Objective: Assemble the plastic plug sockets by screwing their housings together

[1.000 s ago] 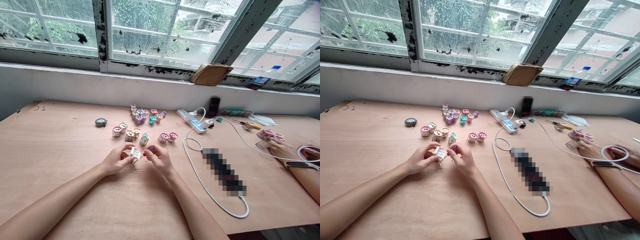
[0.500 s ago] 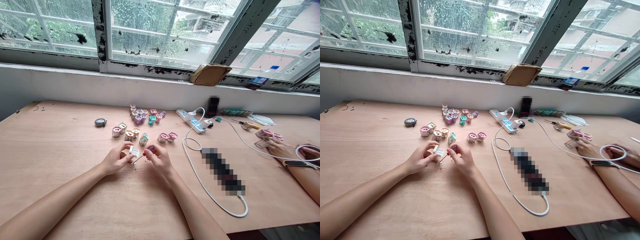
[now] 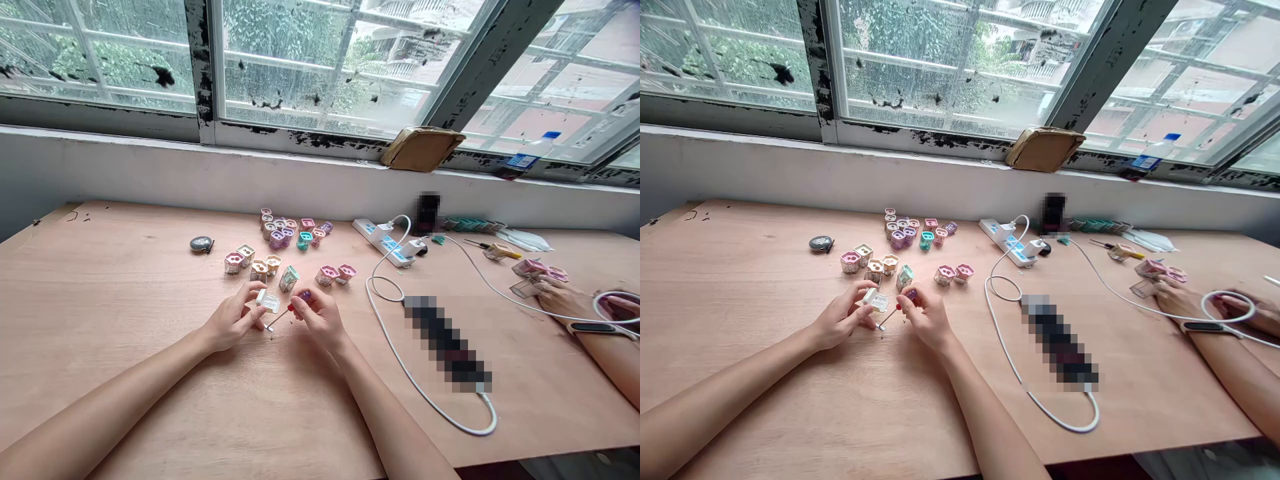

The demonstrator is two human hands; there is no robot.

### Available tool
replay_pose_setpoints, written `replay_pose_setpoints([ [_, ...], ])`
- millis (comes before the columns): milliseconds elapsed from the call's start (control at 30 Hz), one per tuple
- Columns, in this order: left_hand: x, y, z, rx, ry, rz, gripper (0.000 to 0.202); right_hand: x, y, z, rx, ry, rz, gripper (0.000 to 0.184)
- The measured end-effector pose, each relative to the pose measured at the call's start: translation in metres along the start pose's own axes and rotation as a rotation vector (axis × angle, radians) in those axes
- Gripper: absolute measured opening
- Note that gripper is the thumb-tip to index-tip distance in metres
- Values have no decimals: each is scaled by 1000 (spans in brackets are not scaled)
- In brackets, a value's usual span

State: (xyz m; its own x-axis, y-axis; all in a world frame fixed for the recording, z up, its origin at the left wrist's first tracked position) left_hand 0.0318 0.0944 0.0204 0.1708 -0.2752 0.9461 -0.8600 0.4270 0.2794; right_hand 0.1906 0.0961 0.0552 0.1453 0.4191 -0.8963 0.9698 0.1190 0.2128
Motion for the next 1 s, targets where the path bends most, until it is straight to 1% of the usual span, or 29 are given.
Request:
replay_pose_setpoints([
  [133,3,1,1,8,-16,-24,40,3,-2,0,-11,-24,-39,35],
  [233,3,-1,1,-6,-2,-2,40,3,-3,0,-14,-28,-42,37],
  [367,-3,-3,0,-32,42,69,43,3,-5,1,-22,-47,-56,37],
  [533,-8,-4,0,-27,67,149,46,3,-7,0,-36,-55,-71,35],
  [600,-4,-1,-1,0,36,163,44,4,-7,0,-31,-59,-66,36],
  [733,7,15,-3,153,-38,154,43,8,-5,0,-6,-69,-67,39],
  [800,9,20,-2,198,-45,140,43,10,-5,-1,7,-78,-77,40],
  [1000,10,24,-1,221,-57,101,40,14,-4,-3,31,-111,-143,41],
])
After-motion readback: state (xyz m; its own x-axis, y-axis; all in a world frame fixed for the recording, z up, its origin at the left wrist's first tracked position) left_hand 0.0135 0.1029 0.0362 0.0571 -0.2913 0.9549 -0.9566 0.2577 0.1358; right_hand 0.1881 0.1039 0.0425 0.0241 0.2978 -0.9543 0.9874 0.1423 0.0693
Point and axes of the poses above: each hand's wrist, its own z-axis away from the middle knuckle, its own y-axis out of the back of the hand, x = y × z, the point moved 10 cm from there along -z, towards the middle knuckle, and after that the axes turned 2 degrees about -z, right-handed, at the moved point
